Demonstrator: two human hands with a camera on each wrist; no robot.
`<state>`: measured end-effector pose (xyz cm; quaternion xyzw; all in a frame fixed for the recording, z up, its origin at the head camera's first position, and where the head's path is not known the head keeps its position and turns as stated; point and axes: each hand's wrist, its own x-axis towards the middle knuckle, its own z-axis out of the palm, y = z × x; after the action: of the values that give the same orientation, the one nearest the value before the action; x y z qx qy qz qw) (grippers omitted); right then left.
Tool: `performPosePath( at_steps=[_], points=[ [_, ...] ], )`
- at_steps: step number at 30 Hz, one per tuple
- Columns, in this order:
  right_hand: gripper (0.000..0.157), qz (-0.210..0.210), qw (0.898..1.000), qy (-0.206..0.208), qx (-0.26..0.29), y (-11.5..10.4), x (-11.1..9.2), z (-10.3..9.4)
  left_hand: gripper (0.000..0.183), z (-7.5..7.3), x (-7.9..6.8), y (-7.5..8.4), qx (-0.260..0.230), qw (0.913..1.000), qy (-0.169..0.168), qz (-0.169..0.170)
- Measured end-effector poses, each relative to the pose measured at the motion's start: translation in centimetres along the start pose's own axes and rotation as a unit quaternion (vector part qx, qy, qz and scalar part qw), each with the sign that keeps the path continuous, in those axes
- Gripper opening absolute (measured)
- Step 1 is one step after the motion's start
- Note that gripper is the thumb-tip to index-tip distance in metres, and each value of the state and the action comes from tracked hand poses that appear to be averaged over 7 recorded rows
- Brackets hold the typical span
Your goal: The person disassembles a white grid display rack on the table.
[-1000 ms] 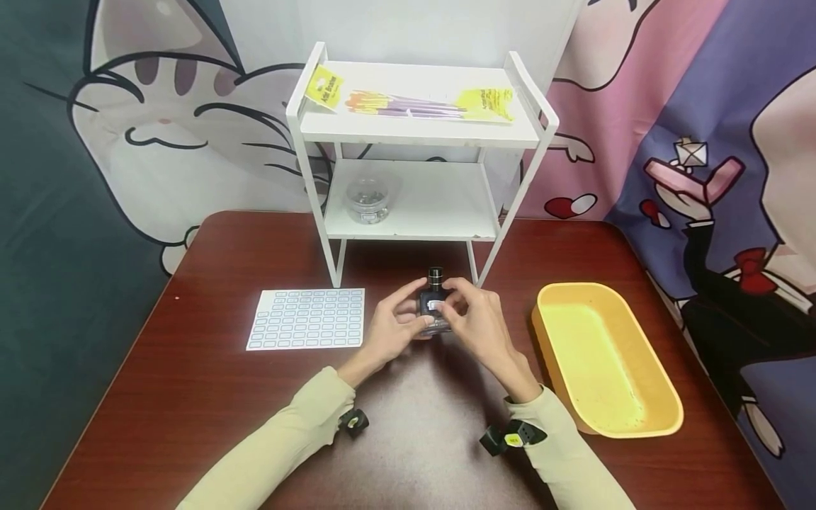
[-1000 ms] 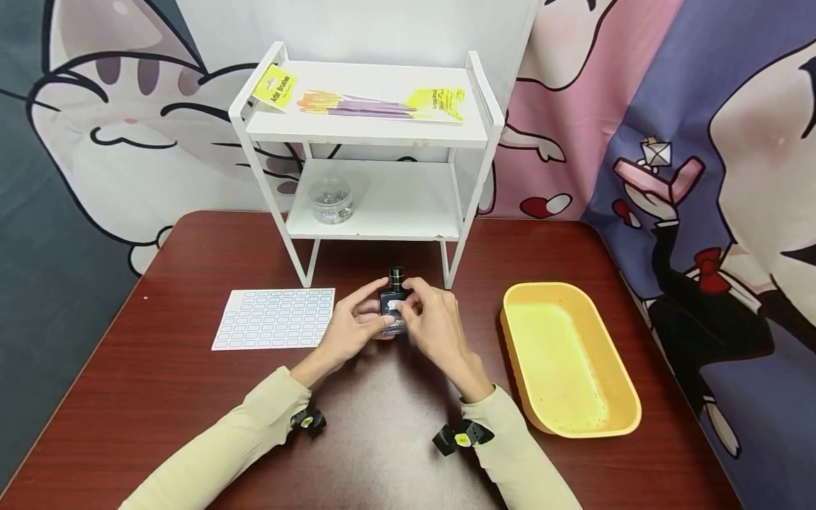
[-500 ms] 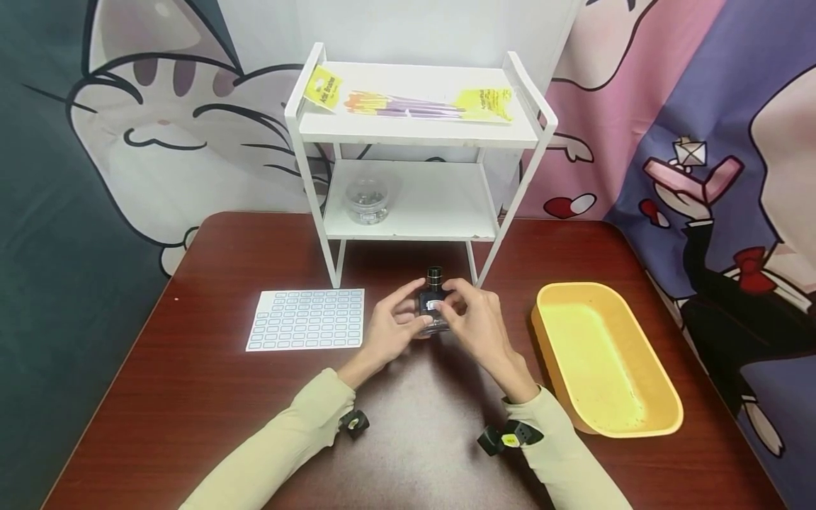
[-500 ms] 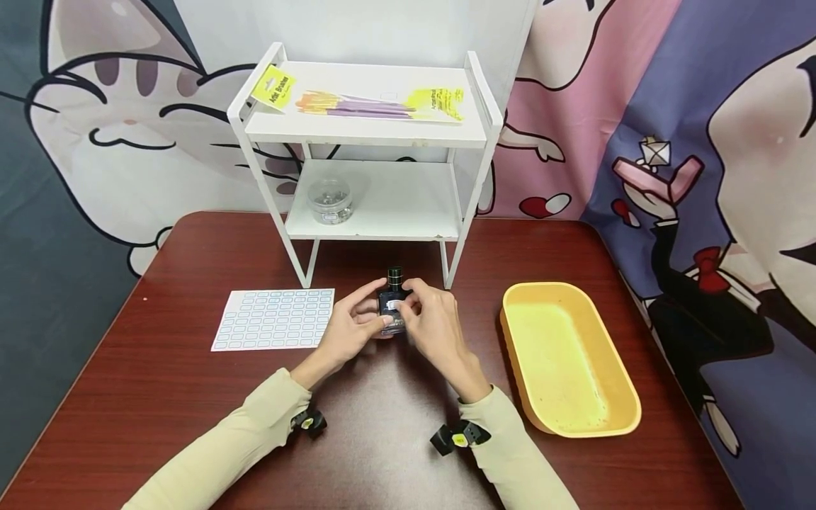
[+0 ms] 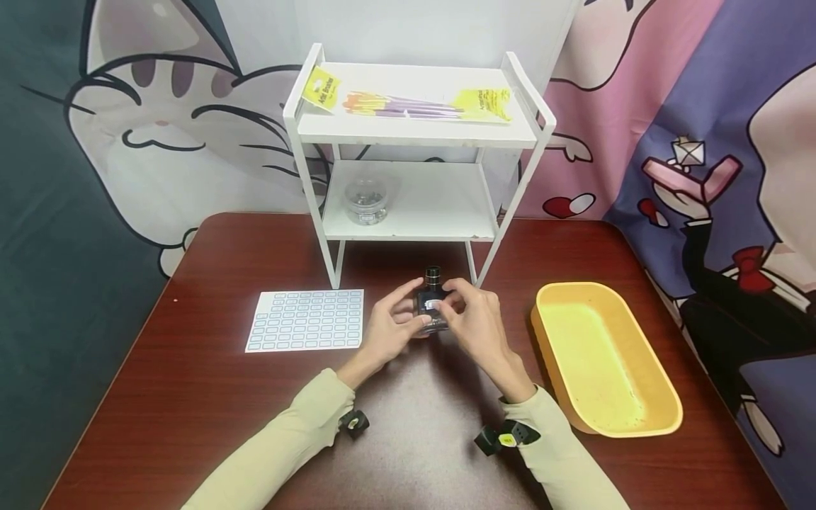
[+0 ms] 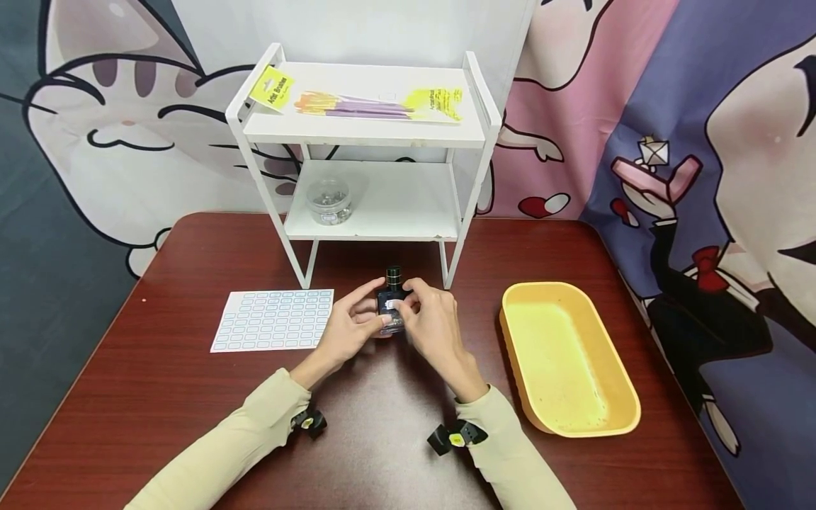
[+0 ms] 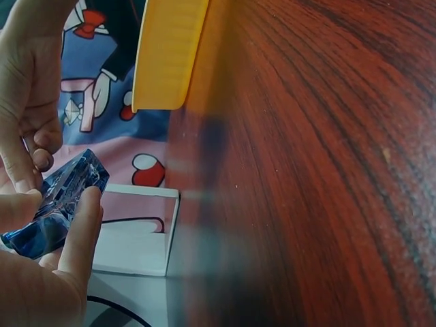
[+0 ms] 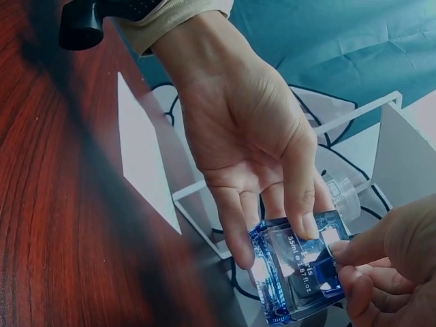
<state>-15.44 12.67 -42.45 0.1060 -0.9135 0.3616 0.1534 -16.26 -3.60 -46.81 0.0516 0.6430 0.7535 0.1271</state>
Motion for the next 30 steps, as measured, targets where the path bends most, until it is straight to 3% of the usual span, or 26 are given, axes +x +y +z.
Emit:
performPosePath(
  at_steps=[12, 20, 30],
  points=[
    [0.028, 0.030, 0.999, 0.007, -0.026, 0.3, -0.1, -0.2, 0.071, -0.2, -0.1, 0.0, 0.000, 1.0000, 0.001, -0.001],
    [0.031, 0.084, 0.996, -0.019, 0.037, 1.1, 0.1, -0.5, 0.072, -0.4, -0.1, 0.4, 0.009, 0.9999, -0.005, -0.002],
    [0.027, 0.092, 0.990, -0.042, 0.096, 1.8, 0.2, -0.9, 0.072, -0.4, -0.2, 0.5, 0.006, 0.9999, -0.008, -0.008]
  ],
)
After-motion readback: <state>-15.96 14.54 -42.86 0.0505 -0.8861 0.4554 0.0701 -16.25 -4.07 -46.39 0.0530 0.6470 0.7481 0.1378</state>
